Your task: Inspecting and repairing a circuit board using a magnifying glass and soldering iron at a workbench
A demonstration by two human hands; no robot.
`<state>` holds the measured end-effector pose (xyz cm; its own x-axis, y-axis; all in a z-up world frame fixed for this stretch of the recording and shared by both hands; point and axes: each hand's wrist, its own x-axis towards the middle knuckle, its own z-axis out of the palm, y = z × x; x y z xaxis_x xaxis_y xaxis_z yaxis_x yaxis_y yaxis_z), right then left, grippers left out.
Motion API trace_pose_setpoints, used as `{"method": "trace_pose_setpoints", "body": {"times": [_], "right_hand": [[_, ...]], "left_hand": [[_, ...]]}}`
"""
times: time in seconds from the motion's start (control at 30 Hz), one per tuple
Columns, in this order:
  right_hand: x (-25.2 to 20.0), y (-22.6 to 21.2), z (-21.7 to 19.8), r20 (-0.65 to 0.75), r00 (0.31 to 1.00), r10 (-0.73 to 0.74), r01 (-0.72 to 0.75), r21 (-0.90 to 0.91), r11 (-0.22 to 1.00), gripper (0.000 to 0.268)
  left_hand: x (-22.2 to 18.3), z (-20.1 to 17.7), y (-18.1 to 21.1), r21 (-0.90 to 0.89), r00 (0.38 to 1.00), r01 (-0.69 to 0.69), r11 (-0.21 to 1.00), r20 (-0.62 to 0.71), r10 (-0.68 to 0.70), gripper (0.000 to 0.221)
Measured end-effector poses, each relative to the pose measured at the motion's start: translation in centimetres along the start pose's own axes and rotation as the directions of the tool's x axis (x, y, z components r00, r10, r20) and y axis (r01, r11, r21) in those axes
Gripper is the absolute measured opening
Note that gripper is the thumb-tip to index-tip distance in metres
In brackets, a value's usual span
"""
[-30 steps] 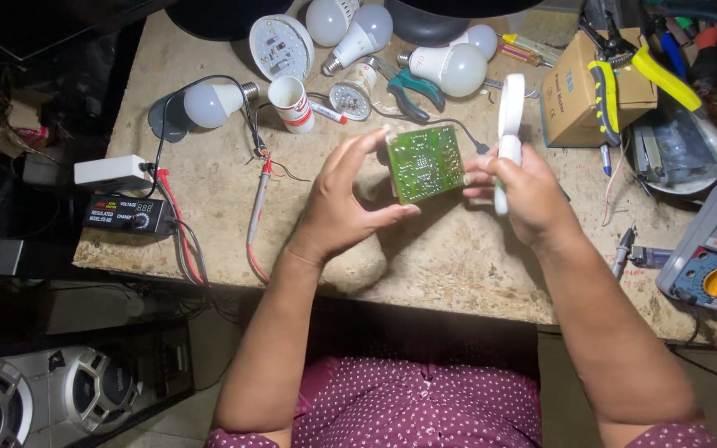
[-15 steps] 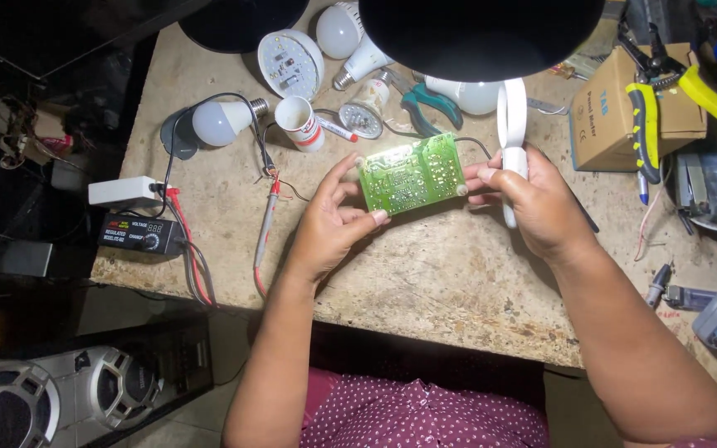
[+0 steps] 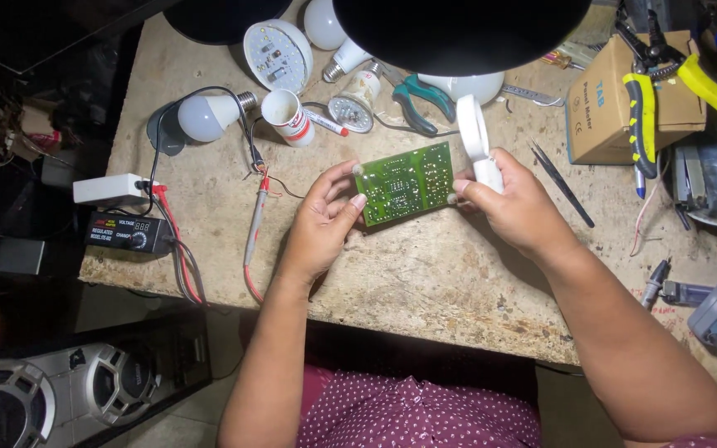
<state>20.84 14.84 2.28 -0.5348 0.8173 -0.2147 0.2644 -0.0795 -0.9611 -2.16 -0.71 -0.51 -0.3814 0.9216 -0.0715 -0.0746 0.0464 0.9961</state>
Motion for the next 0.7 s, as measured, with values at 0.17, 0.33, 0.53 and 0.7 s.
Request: {"method": "trace_pose_setpoints", "body": {"times": [0.17,0.33,0.53,0.7], "right_hand": [[-1.4,1.1,0.5,-0.026,0.895,-0.446,0.330,-0.635,0.699,0.034],[-3.1,-1.2,2.3,0.297,0.850,-0.435,0.515,-0.645,0.565,0.038],[-2.8,-0.1,2.2,0.251,0.827,-0.504,0.546,-0.577,0.608,0.039],[-2.8,0.1,1.8,0.195,0.782,-0.592,0.591,-0.534,0.605,0.040]], "left_hand": [[0.3,0.1,-0.9,0.061,0.998,-0.051,0.997,-0.034,0.053,0.051],[0.2,-0.3,-1.5,0.064,0.997,-0.069,0.996,-0.029,0.071,0.049],[-0.2,0.3,-0.7,0.072,0.994,-0.102,0.992,-0.042,0.105,0.048],[0.4,0.3,-0.7,0.044,0.993,-0.109,0.993,-0.031,0.111,0.049]]}}
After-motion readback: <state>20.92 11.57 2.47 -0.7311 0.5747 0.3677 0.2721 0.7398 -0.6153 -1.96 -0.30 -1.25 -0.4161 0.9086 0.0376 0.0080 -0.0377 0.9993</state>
